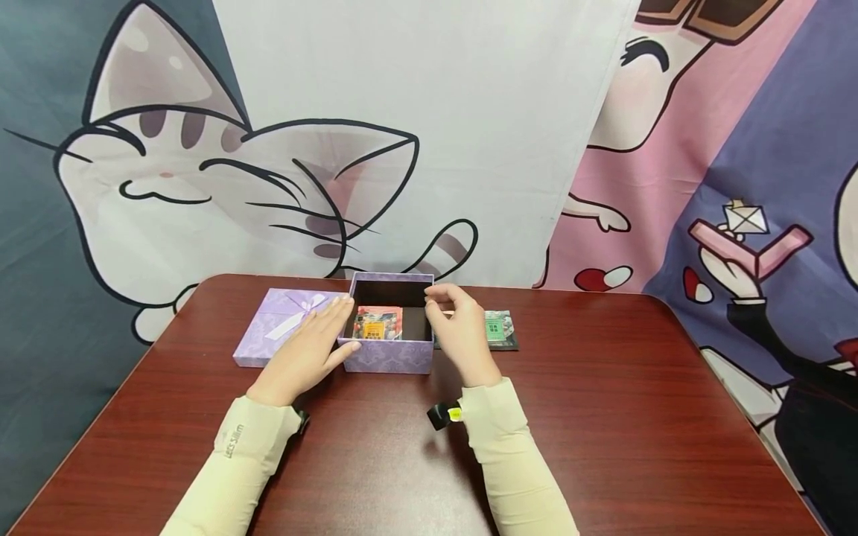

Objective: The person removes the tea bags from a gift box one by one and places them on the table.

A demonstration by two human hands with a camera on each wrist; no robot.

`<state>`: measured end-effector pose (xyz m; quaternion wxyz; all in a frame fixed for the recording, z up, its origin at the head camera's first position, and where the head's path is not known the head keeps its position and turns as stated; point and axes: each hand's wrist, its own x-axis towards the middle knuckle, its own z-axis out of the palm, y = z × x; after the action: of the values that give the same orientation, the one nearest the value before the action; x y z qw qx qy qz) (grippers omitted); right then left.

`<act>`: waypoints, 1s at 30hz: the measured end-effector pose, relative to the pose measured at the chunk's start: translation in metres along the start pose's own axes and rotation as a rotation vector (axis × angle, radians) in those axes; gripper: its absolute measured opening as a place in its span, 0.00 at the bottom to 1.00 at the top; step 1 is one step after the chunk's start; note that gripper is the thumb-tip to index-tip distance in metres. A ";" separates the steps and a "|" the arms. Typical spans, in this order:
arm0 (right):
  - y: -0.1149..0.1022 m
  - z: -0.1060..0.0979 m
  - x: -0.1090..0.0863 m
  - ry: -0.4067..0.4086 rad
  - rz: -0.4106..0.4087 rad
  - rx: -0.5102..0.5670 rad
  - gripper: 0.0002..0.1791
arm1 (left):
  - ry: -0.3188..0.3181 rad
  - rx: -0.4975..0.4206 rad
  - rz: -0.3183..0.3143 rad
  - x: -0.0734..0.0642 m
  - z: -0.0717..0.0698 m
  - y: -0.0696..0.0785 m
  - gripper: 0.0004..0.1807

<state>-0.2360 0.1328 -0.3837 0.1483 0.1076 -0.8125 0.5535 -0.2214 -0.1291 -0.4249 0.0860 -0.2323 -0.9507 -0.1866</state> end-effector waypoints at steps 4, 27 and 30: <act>-0.001 0.009 -0.002 -0.033 0.007 0.038 0.11 | 0.001 0.006 0.002 0.000 0.000 0.000 0.42; -0.002 0.052 0.030 -0.215 0.057 -0.295 0.12 | 0.013 -0.004 0.024 -0.001 -0.001 -0.002 0.41; -0.001 0.058 0.035 -0.240 0.074 -0.353 0.12 | 0.013 -0.010 0.026 -0.001 -0.002 -0.001 0.41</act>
<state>-0.2759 0.0780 -0.3901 0.0468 0.1152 -0.9120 0.3908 -0.2208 -0.1310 -0.4241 0.0937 -0.2439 -0.9461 -0.1916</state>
